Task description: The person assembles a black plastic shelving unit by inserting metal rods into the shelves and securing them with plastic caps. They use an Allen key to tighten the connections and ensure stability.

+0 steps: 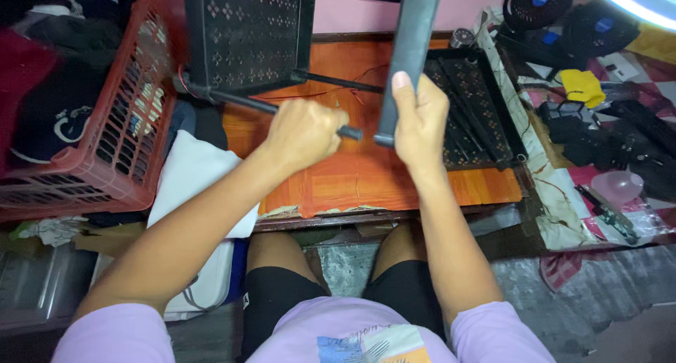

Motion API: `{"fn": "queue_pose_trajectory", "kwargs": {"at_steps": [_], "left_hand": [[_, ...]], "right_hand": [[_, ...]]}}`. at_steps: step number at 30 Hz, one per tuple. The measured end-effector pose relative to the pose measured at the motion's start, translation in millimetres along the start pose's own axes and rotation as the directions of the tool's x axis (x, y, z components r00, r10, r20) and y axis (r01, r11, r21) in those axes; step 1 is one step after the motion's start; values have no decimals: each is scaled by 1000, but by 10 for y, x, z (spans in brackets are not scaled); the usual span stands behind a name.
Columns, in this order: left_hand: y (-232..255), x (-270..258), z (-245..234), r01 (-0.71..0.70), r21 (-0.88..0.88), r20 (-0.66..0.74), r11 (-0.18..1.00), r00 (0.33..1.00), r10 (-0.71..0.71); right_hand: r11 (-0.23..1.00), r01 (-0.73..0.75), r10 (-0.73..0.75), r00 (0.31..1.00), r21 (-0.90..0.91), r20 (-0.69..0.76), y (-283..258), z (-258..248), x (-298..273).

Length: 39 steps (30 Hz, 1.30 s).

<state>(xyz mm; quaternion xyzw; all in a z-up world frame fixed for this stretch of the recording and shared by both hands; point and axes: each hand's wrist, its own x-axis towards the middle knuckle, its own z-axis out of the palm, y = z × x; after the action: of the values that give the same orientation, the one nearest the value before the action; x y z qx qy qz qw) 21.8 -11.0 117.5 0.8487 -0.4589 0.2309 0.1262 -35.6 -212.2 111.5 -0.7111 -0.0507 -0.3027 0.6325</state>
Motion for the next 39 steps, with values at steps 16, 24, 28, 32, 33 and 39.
{"fn": "queue_pose_trajectory", "kwargs": {"at_steps": [16,24,28,32,33,39], "left_hand": [[-152,552,-565,-92,67,-364,994,925,110],[-25,629,-796,-4,74,-672,997,739,53],[-257,292,-354,26,-353,-772,935,557,-307],[-794,47,407,376,-747,-372,549,449,-813],[-937,29,578,315,-806,-345,501,437,-831],[-1598,278,889,64,-924,-323,377,398,-859]], "right_hand": [[746,513,-492,854,-424,168,678,-55,-94],[633,572,-635,769,-521,73,559,-155,155],[689,571,-622,782,-446,43,390,-167,214],[697,547,-610,792,-464,17,273,-190,172],[706,528,-595,804,-471,9,254,-192,159],[720,495,-574,818,-487,-17,226,-264,42]]}}
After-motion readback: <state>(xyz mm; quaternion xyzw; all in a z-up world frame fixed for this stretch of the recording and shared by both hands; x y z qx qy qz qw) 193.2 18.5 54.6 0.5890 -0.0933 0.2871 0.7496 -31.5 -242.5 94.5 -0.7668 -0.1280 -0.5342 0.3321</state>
